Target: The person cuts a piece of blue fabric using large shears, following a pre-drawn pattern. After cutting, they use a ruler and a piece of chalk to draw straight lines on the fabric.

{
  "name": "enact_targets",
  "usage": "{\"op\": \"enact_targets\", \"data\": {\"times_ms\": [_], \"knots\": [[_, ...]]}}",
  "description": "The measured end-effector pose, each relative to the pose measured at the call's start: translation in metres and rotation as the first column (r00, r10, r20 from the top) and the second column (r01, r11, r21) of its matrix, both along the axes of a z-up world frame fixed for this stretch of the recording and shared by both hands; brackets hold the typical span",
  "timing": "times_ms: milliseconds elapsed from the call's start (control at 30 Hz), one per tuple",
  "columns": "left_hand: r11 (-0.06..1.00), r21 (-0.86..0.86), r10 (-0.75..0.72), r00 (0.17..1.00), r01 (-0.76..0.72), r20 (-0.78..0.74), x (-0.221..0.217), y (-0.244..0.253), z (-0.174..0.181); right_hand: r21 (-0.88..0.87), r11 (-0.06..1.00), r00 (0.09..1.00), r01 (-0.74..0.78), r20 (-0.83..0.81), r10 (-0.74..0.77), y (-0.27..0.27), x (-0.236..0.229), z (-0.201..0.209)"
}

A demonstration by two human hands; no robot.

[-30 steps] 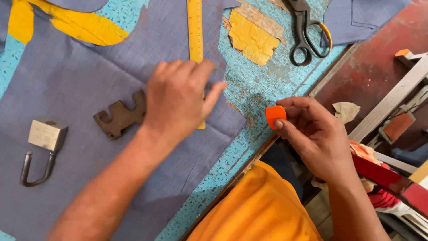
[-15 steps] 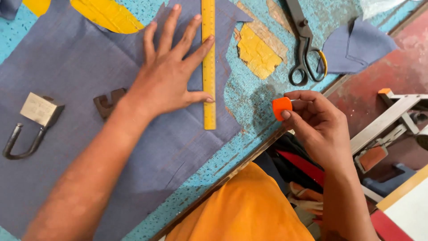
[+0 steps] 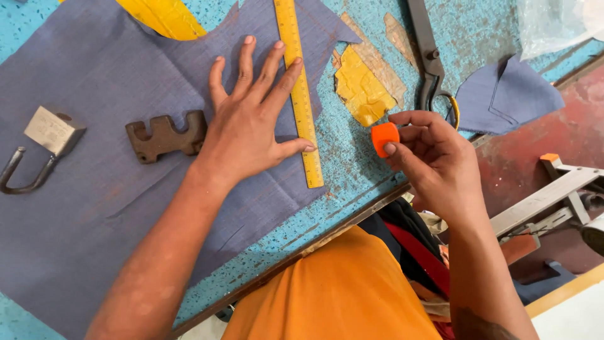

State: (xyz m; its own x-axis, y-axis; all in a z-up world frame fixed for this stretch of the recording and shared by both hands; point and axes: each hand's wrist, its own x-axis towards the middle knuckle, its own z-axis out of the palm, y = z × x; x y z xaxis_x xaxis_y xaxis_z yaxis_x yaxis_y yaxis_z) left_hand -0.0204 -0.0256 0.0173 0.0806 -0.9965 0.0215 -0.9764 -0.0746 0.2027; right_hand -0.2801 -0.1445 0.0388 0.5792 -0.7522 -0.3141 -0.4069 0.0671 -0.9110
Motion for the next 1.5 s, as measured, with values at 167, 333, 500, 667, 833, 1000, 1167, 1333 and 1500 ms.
{"op": "enact_targets", "data": {"times_ms": [167,333,500,667,833,1000,1167,1333,1500], "knots": [[0.999,0.0,0.038,0.999,-0.038,0.011,-0.002,-0.001,0.003,-0.079,0.995,0.997,-0.064,0.037,0.067,-0.018,0.002,-0.002],[0.998,0.032,0.052,0.998,-0.051,-0.02,0.001,-0.003,0.002,-0.124,0.985,0.989,-0.117,0.075,0.127,-0.026,-0.001,0.0],[0.996,0.034,0.082,0.996,-0.081,-0.029,0.002,-0.005,0.002,-0.023,0.997,0.99,-0.078,0.119,0.081,-0.031,-0.005,-0.011],[0.995,0.04,0.097,0.995,-0.096,-0.039,0.001,-0.014,0.003,-0.072,0.992,0.988,-0.101,0.112,0.109,-0.039,-0.003,-0.009],[0.856,-0.466,0.179,0.974,-0.223,-0.138,-0.02,-0.052,0.003,-0.049,0.995,0.989,-0.089,0.112,0.094,-0.041,0.003,-0.006],[0.881,-0.413,0.261,0.965,-0.229,0.022,-0.026,-0.094,-0.019,-0.004,0.993,0.977,-0.12,0.176,0.119,-0.043,0.007,-0.006],[0.882,-0.418,0.261,0.964,-0.219,0.045,-0.021,-0.099,-0.029,-0.015,0.992,0.976,-0.126,0.176,0.127,-0.05,0.001,-0.011],[0.873,-0.398,0.242,0.959,-0.282,-0.148,-0.018,-0.095,-0.022,-0.057,0.991,0.982,-0.123,0.137,0.13,-0.056,0.003,-0.013],[0.856,-0.385,0.231,0.921,-0.346,-0.313,-0.017,-0.087,-0.003,0.001,0.991,0.979,-0.133,0.155,0.131,-0.058,0.01,-0.012]]}}
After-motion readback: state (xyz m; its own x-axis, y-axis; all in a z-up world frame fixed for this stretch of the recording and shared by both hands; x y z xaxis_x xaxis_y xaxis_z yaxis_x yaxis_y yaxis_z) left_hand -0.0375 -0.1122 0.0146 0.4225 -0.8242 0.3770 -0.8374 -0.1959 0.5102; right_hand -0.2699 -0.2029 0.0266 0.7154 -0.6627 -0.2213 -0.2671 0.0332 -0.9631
